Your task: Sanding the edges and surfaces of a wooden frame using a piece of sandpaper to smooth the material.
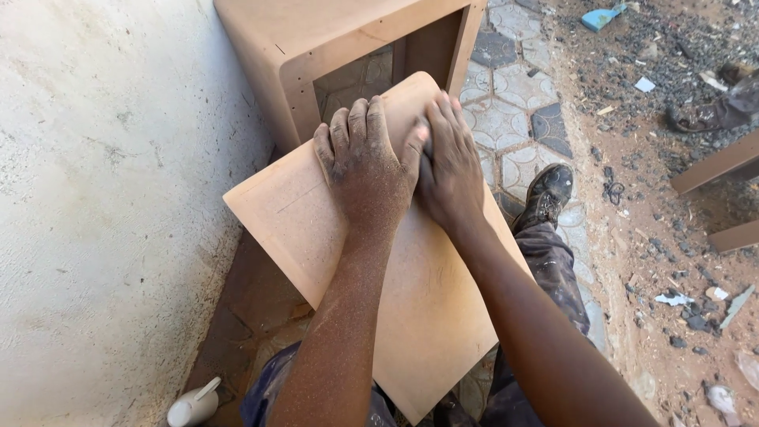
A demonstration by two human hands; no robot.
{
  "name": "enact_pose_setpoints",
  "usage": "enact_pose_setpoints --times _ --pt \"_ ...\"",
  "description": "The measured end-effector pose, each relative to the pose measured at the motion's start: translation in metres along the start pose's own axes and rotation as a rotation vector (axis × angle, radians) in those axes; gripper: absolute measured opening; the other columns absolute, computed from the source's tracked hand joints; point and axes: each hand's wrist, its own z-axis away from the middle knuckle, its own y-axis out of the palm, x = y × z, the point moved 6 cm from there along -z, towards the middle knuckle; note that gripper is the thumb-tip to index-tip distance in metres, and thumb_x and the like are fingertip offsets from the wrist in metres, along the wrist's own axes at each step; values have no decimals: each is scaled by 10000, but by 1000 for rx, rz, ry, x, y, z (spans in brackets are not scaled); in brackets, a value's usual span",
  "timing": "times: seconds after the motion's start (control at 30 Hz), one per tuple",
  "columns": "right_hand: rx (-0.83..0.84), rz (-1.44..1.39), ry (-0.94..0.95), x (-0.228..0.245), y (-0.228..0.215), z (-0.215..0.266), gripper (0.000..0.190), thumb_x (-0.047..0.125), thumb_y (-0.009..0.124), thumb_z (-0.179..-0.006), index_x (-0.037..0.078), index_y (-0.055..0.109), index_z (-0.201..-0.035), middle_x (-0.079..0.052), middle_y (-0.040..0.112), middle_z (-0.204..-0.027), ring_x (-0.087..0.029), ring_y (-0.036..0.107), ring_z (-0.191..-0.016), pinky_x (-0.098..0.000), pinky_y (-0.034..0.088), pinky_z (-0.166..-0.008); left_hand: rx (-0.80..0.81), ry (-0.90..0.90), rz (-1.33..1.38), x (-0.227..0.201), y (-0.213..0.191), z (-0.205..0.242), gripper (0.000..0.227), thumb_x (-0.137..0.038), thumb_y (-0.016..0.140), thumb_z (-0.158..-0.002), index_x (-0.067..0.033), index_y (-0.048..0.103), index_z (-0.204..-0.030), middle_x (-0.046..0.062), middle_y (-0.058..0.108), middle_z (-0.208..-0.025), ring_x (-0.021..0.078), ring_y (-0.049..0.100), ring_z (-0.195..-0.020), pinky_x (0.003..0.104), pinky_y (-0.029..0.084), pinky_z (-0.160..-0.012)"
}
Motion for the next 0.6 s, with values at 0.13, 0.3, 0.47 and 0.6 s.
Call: enact_pose_setpoints --times 0.13,0.3,0.47,0.6 --pt "14 77 68 -5 -34 89 627 364 593 -1036 -32 447 -1500 -254 413 -1572 -428 342 -1482 -489 264 -1235 183 6 63 -2 -10 6 645 -528 756 -851 -92 641 -1312 139 634 -1340 344 558 -1326 565 324 -1189" --pt "114 165 352 -18 -55 187 686 420 449 -1051 -28 346 -1561 -234 307 -1643 -391 249 -1530 -464 195 -1248 212 -62 159 5 -3 4 514 -536 578 -1006 -122 624 -1307 135 620 -1332 339 545 -1337 561 297 -1194" --pt "71 199 431 -18 -38 148 661 428 418 -1074 -9 353 -1565 -228 319 -1633 -384 246 -1529 -467 193 -1251 163 -141 132 1 7 0 546 -610 507 -1007 -136 632 -1247 119 634 -1249 318 575 -1287 558 324 -1164" --pt "-25 196 297 -30 4 59 617 408 479 -1091 26 376 -1566 -237 363 -1607 -422 282 -1509 -515 230 -1235 87 -162 69 -2 12 -2 633 -701 437 -985 -141 641 -1199 90 640 -1175 293 601 -1226 561 366 -1120"
